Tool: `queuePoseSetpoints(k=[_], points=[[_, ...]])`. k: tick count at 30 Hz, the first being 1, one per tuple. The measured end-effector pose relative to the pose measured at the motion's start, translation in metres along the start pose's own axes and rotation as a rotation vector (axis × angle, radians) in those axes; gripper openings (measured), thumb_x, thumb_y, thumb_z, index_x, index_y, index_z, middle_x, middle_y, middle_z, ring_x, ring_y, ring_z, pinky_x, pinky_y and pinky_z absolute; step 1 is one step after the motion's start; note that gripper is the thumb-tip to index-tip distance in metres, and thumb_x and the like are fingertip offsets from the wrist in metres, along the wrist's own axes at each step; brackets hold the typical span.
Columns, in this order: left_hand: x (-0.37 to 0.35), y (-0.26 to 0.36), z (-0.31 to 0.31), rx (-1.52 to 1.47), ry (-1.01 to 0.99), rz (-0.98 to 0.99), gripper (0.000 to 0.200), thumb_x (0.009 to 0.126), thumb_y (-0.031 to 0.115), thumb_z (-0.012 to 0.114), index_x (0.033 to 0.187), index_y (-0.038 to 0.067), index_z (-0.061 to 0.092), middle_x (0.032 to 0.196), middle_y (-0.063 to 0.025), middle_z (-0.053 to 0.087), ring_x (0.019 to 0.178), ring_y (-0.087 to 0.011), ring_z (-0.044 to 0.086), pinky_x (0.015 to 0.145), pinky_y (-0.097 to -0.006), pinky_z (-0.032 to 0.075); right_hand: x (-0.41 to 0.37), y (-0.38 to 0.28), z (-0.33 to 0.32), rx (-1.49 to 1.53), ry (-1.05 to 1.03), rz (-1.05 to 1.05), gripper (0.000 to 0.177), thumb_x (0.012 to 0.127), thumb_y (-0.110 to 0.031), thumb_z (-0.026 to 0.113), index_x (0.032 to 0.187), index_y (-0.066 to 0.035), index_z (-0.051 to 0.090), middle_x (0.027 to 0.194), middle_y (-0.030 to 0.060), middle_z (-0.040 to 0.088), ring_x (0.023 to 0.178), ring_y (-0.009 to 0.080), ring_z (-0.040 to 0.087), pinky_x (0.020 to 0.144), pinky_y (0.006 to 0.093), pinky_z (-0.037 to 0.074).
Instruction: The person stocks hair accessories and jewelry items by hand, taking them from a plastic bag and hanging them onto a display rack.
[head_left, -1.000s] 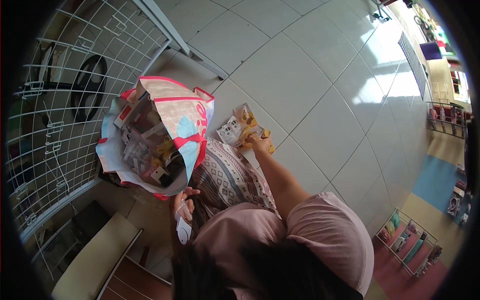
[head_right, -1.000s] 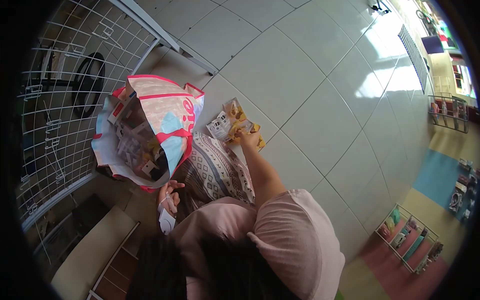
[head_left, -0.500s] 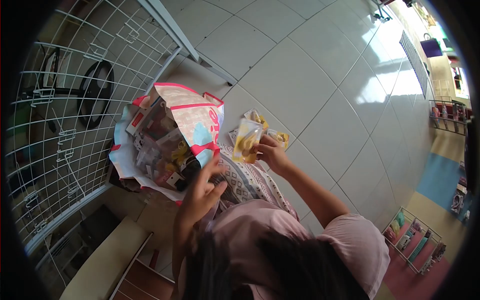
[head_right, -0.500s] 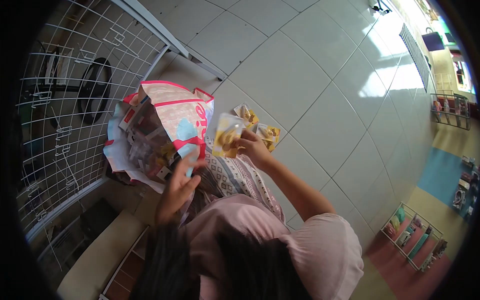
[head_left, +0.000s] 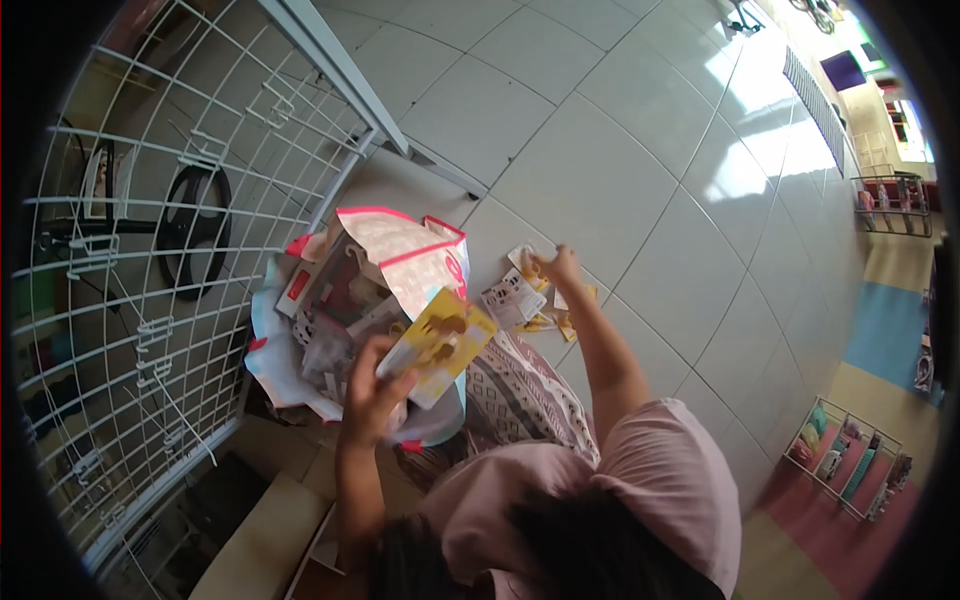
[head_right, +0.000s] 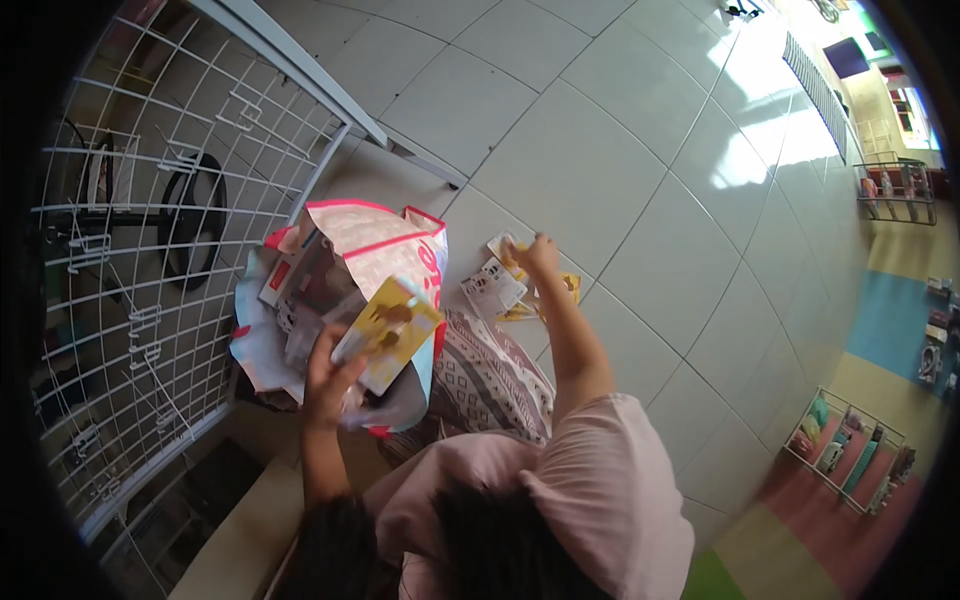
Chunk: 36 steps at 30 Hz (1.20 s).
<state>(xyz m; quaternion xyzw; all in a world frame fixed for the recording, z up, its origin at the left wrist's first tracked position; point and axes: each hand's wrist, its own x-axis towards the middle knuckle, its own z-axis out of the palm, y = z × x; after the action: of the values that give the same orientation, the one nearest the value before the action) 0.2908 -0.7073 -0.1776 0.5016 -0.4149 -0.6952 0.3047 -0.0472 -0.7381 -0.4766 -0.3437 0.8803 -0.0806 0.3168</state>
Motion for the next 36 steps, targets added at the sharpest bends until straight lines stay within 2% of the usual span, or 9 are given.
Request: queuePoseSetpoints(k=[3, 6, 13, 18, 23, 26, 32, 34, 36], points=[[-0.033, 0.007, -0.025, -0.211, 0.169, -0.172, 0.040, 0.078, 0.014, 0.065, 0.111, 0.005, 0.043, 0.095, -0.0065, 0.056, 0.046, -0.0083, 0.046, 0.038, -0.0199, 0.036, -0.011, 0.025, 0.039, -0.115, -0.062, -0.020, 0.065, 0.071, -0.047, 0.068, 0.112, 0.001, 0.052, 0.117, 0.0231, 0.048, 0.111, 0.0377, 0.049, 0.094, 0.0433, 0.042], [-0.052, -0.014, -0.058, -0.392, 0.080, -0.121, 0.046, 0.078, 0.009, 0.060, 0.117, 0.004, 0.037, 0.097, -0.0123, 0.056, 0.044, -0.0111, 0.047, 0.038, -0.0207, 0.037, -0.021, 0.001, 0.055, -0.052, 0.221, 0.071, 0.060, 0.072, -0.049, 0.066, 0.108, -0.002, 0.054, 0.114, 0.0204, 0.049, 0.110, 0.0362, 0.049, 0.089, 0.0452, 0.044], [-0.057, -0.041, -0.074, -0.640, 0.084, 0.054, 0.051, 0.080, 0.011, 0.054, 0.126, 0.002, 0.035, 0.102, -0.0183, 0.055, 0.041, -0.0145, 0.045, 0.041, -0.0273, 0.040, -0.018, -0.014, 0.025, 0.003, 0.195, -0.042, 0.051, 0.074, -0.040, 0.069, 0.105, -0.003, 0.054, 0.112, 0.0171, 0.052, 0.105, 0.0309, 0.052, 0.081, 0.0414, 0.046], [-0.065, -0.049, -0.039, -0.687, 0.008, 0.188, 0.051, 0.079, 0.012, 0.055, 0.125, 0.001, 0.036, 0.101, -0.0174, 0.055, 0.044, -0.0147, 0.047, 0.042, -0.0267, 0.041, -0.078, -0.089, -0.067, 0.637, 0.115, -0.790, 0.056, 0.065, -0.018, 0.077, 0.111, -0.002, 0.049, 0.110, 0.0139, 0.053, 0.102, 0.0294, 0.052, 0.083, 0.0387, 0.043], [-0.064, -0.047, 0.005, -0.691, -0.106, 0.385, 0.051, 0.078, 0.012, 0.056, 0.124, 0.001, 0.037, 0.101, -0.0164, 0.056, 0.046, -0.0150, 0.049, 0.043, -0.0261, 0.042, -0.239, -0.189, -0.217, -0.308, -0.030, -1.956, 0.049, 0.065, -0.020, 0.069, 0.111, -0.012, 0.055, 0.121, 0.0096, 0.050, 0.122, 0.0291, 0.041, 0.104, 0.0481, 0.028], [-0.070, -0.041, 0.021, -0.678, -0.120, 0.492, 0.051, 0.078, 0.013, 0.057, 0.123, 0.001, 0.038, 0.100, -0.0159, 0.056, 0.048, -0.0152, 0.050, 0.043, -0.0257, 0.043, -0.285, -0.198, -0.220, -0.460, -0.055, -2.196, 0.046, 0.068, -0.019, 0.065, 0.110, -0.005, 0.056, 0.128, 0.0098, 0.045, 0.127, 0.0298, 0.036, 0.107, 0.0518, 0.024], [-0.095, -0.025, 0.023, -0.664, -0.019, 0.704, 0.051, 0.077, 0.013, 0.058, 0.122, 0.000, 0.039, 0.099, -0.0147, 0.056, 0.051, -0.0155, 0.053, 0.044, -0.0249, 0.044, -0.334, -0.195, -0.209, 0.468, -0.160, -1.763, 0.056, 0.070, -0.008, 0.071, 0.120, -0.002, 0.045, 0.121, 0.0163, 0.050, 0.110, 0.0320, 0.050, 0.092, 0.0363, 0.043], [-0.105, -0.019, 0.017, -0.634, 0.014, 0.766, 0.051, 0.077, 0.014, 0.059, 0.122, 0.000, 0.039, 0.099, -0.0143, 0.057, 0.052, -0.0156, 0.054, 0.044, -0.0247, 0.044, -0.350, -0.192, -0.205, 0.676, -0.784, -1.249, 0.037, 0.083, -0.006, 0.060, 0.117, -0.003, 0.045, 0.109, 0.0124, 0.055, 0.100, 0.0225, 0.055, 0.085, 0.0314, 0.046], [-0.115, -0.014, 0.010, -0.599, 0.052, 0.829, 0.051, 0.077, 0.014, 0.059, 0.121, 0.000, 0.040, 0.099, -0.0140, 0.057, 0.053, -0.0157, 0.055, 0.044, -0.0244, 0.044, -0.340, -0.210, -0.187, 0.720, -0.699, -1.507, 0.033, 0.088, -0.002, 0.052, 0.119, -0.004, 0.042, 0.100, 0.0095, 0.056, 0.092, 0.0172, 0.056, 0.077, 0.0290, 0.048]])
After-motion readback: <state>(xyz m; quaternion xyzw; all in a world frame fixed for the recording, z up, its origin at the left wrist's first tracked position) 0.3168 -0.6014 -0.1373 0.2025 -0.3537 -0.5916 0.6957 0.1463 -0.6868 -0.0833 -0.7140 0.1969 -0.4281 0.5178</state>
